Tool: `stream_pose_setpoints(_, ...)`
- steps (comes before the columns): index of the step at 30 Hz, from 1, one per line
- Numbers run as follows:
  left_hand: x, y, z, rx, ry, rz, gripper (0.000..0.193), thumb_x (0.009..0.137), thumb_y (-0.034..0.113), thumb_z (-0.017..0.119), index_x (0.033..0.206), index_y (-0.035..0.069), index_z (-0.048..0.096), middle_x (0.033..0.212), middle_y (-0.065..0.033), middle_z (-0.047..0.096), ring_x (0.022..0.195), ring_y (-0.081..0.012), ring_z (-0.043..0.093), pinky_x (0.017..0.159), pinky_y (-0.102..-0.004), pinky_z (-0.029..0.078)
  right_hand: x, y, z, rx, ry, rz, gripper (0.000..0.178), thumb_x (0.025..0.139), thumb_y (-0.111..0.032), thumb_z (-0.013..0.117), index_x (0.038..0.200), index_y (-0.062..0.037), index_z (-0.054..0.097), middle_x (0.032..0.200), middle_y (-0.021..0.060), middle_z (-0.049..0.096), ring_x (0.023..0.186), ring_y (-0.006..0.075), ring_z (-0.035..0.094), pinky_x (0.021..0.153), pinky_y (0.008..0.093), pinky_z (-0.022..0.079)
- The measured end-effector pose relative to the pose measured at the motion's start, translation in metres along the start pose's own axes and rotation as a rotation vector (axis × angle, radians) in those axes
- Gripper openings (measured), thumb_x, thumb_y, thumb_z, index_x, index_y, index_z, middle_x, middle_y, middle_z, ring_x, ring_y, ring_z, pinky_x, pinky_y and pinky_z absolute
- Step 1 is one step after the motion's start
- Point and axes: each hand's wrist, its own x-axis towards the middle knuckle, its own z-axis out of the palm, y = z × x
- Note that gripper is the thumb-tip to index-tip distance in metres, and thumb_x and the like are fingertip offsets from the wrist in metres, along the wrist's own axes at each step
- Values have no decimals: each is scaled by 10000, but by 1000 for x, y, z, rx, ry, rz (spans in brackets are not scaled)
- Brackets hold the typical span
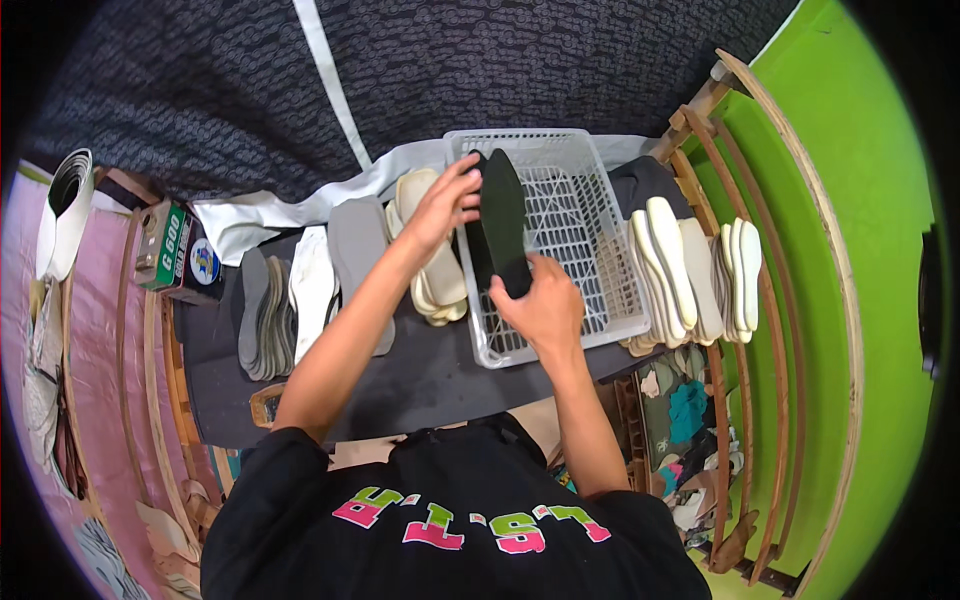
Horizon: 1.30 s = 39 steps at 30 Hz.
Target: Apply industrial adhesive to shoe insoles and soles using a manual brush.
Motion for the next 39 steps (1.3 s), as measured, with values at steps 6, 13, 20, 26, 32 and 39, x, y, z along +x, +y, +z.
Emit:
stream_pose_setpoints(6,81,5,-18,731,211,-80,769,999,443,672,1614,44,439,1484,-271,623,1422,-401,531,1166,-491,432,75,14,49,15,-241,42,651,807,-461,850,1223,29,746,1058,241,782,950,418,770,838,490,620)
stream_pose_setpoints(13,114,-23,-52,1213,184,241,578,1004,244,640,1547,70,553,1471,-226,639,1422,-421,514,1235,-510,359,102,56,68,233,-502,72,887,740,-534,935,1371,33,677,1034,201,766,1043,366,770,868,462,609)
stream_pose_setpoints(20,130,-11,-39,1771,-53,119,684,828,-16,654,1496,128,646,1384,-96,721,1414,-361,492,1172,-614,352,81,55,69,332,-681,55,1272,688,-431,980,1626,94,299,1564,316,456,1449,444,505,1206,457,444)
stream_pose_setpoints(26,150,-7,-36,1774,-13,-29,654,788,-27,712,1410,175,734,1176,-20,801,1244,-326,556,973,-470,424,80,48,71,350,-669,95,1283,675,-328,975,1627,118,240,1578,338,418,1466,460,468,1214,455,431)
stream_pose_setpoints(32,158,-14,-39,1722,55,-29,645,781,-26,741,1365,247,768,1119,-14,801,1229,-306,574,984,-466,423,82,38,73,328,-669,110,1296,630,-297,969,1610,131,236,1482,316,442,1342,476,554,1099,474,525)
stream_pose_setpoints(39,154,-19,-27,1753,104,-37,444,842,52,764,1249,217,828,1184,-90,788,1279,-299,581,994,-462,419,81,47,77,290,-644,39,1279,633,-294,952,1596,172,251,1435,317,463,1253,493,608,1037,469,559)
